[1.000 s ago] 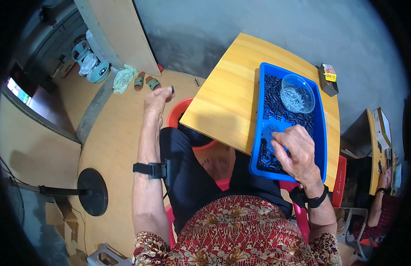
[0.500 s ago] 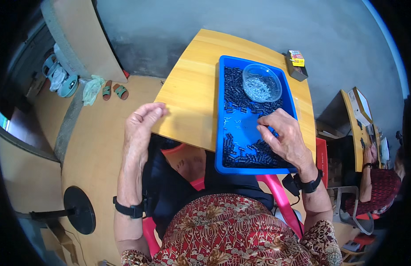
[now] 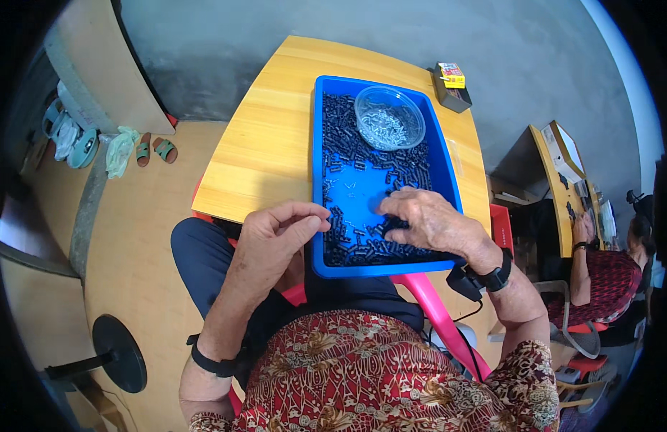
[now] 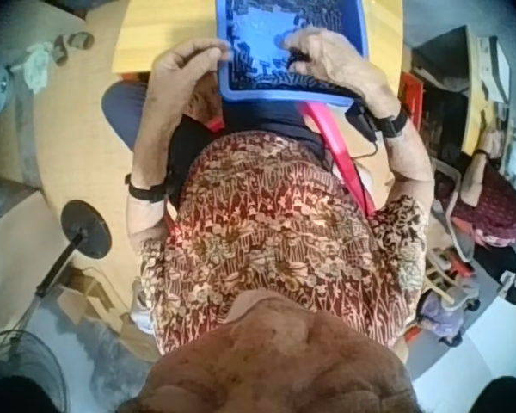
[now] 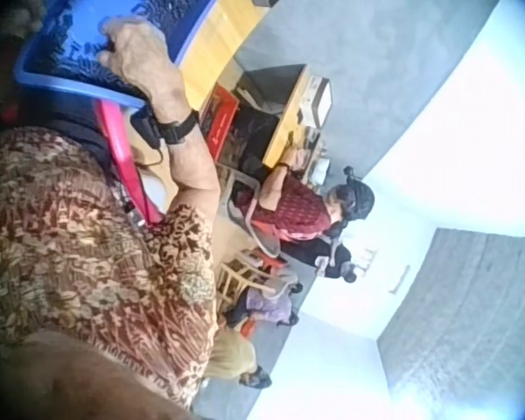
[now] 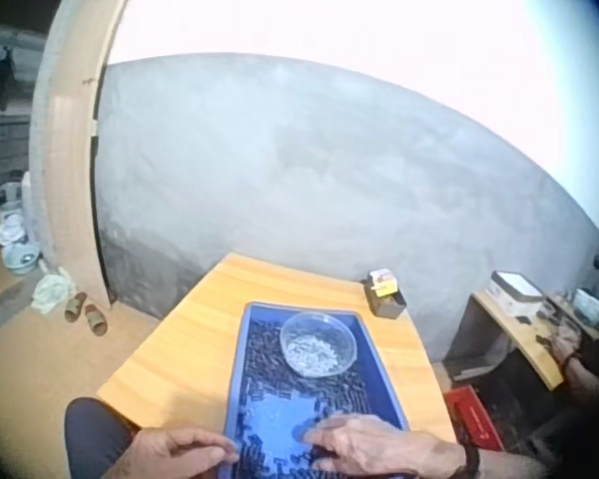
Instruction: Assembling small black plastic components by hand in a blue tray.
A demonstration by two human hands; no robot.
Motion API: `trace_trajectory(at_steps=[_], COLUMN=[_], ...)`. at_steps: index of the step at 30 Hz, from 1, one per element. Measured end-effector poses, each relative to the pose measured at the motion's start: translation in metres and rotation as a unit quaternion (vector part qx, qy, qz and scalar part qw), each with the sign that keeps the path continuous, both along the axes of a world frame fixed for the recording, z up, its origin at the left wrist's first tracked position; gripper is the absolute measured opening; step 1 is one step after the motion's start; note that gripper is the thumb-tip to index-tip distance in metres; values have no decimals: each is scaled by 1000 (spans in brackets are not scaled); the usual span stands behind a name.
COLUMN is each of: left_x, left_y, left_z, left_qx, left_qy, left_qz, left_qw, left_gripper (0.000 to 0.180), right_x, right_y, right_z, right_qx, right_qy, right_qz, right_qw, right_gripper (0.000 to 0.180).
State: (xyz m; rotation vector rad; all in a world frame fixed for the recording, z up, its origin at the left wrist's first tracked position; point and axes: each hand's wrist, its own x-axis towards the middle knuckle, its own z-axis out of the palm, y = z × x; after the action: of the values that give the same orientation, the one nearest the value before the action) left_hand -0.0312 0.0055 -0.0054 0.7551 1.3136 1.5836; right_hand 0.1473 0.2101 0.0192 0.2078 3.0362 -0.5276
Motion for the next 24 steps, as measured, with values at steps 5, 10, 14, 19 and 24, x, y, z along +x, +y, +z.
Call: trace_trajectory(at_steps=[5,10,14,19,24], left_x=[6,8,9,9,11], left_y=[5,7,9,10,10], left_z=[3,2,1,-1,0], left_qx=[-3,3,7,15,7], left_qy=[-20,-29,-18,-37,3], left_qz=[5,3,5,6,4], left_qw=[1000,1000,1000,999,1000], left_gripper=[22,21,21,20,19], right_x=[-5,-5,-12,-18,-12], right_y=[-6,-9,-18,-22,-24], right_z=[-14,-14,-12,-25,-23], right_qx=[38,16,30,59,22], right_qy=[-23,-26,37,32,61], right_qz=[45,13,22,48,34], right_qw=[998,999,999,997,997], right_gripper=[19,16,17,16,15])
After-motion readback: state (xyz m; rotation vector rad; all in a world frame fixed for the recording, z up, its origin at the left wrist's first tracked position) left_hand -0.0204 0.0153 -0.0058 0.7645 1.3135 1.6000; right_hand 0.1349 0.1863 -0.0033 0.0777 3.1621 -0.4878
